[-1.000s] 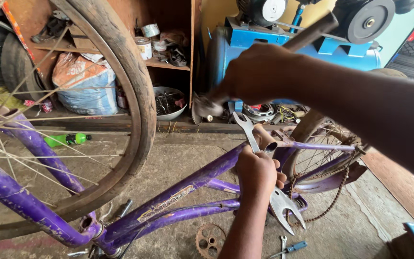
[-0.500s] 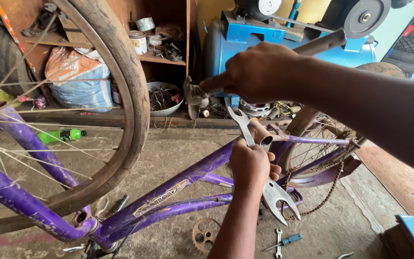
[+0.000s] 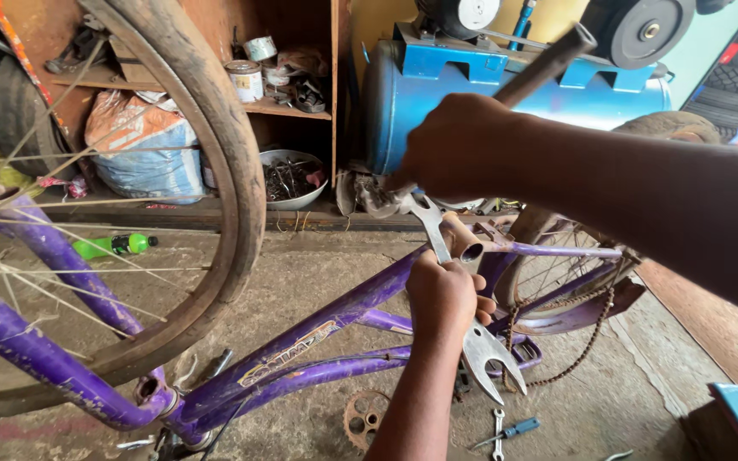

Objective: The person is repairing a bicycle frame by using wrenches and a hammer to remove a metal post from the frame, then re-inserting and securing components with the tools.

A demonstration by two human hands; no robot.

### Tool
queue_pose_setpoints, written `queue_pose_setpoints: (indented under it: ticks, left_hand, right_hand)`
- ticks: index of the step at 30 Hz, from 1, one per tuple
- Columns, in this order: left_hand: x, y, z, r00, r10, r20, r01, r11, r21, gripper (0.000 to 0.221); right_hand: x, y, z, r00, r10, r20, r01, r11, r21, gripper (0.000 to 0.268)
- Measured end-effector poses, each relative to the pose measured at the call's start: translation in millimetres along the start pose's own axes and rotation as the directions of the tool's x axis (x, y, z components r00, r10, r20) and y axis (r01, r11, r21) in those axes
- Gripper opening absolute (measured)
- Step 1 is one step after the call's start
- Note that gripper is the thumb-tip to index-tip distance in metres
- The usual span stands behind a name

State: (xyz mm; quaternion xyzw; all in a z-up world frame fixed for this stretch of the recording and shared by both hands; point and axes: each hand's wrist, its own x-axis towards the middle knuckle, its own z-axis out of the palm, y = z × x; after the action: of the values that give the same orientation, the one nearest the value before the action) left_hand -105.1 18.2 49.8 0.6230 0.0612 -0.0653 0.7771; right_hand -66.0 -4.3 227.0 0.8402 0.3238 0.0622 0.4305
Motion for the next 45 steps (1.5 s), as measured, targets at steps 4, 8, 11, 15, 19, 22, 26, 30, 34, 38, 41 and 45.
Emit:
queue_pose_setpoints:
  ticks: [4,8,11,15,19,22,26,30,34,38,41,45]
  left_hand:
    - [0,1,4,1.000,-0.009,-0.010,0.009,1.000,-0.024,0.028]
    - [0,0,2,1.000,-0.006,-0.004,0.006,1.000,-0.020,0.029]
    - [-3,1,0,1.000,-0.005,0.010,0.005,1.000,0.003,0.030]
    - [-4,2,2,1.000,-0.001,0.006,0.001,1.000,0.014,0.031]
    - [1,-1,2,1.000,-0.026,0.001,0.026,1.000,-0.013,0.030]
    - [1,-2,2,1.000,0.007,-0.002,-0.007,1.000,0.020,0.029]
    - [-2,-1,2,1.000,0.008,0.014,-0.008,1.000,0.016,0.029]
    - [1,-2,3,1.000,-0.009,0.011,0.009,1.000,-0.010,0.029]
    - [2,-2,3,1.000,-0.027,0.011,0.027,1.000,-0.011,0.031]
    - [-3,-2,1,1.000,-0.013,0.014,0.014,1.000,-0.012,0.032]
    - [-3,-2,0,1.000,-0.014,0.013,0.015,0.999,-0.048,0.032]
    - [-1,-2,3,1.000,-0.011,0.016,0.011,1.000,-0.015,0.029]
  right_hand:
    - [1,9,-10,0.994,0.085,-0.069,-0.072,0.982,0.174,0.049]
    - [-4,1,-6,0.962,0.271,0.034,-0.259,0.865,0.429,0.031]
    - [2,-7,-4,0.993,0.115,0.002,-0.113,0.971,0.208,0.033]
    - [6,-10,-12,1.000,0.014,0.022,-0.015,0.999,0.039,0.043]
    - [-5,3,-13,0.974,0.117,-0.196,-0.008,0.875,0.483,0.042]
    - [-5,4,-4,0.996,0.038,-0.083,-0.017,0.972,0.233,0.045]
    - [2,-7,-4,1.000,-0.022,-0.011,0.021,0.996,-0.084,0.047]
    - [0,5,-19,0.989,0.142,-0.035,-0.124,0.944,0.306,0.045]
    - [-10,8,-2,0.948,0.210,-0.239,-0.068,0.867,0.493,0.032]
    - [-2,-2,8,0.999,-0.017,0.051,0.014,0.998,0.056,0.044]
    - [6,-3,-9,0.998,-0.029,-0.062,0.026,0.999,-0.037,0.049]
    - [-4,7,-25,0.964,0.159,-0.213,-0.061,0.913,0.403,0.039]
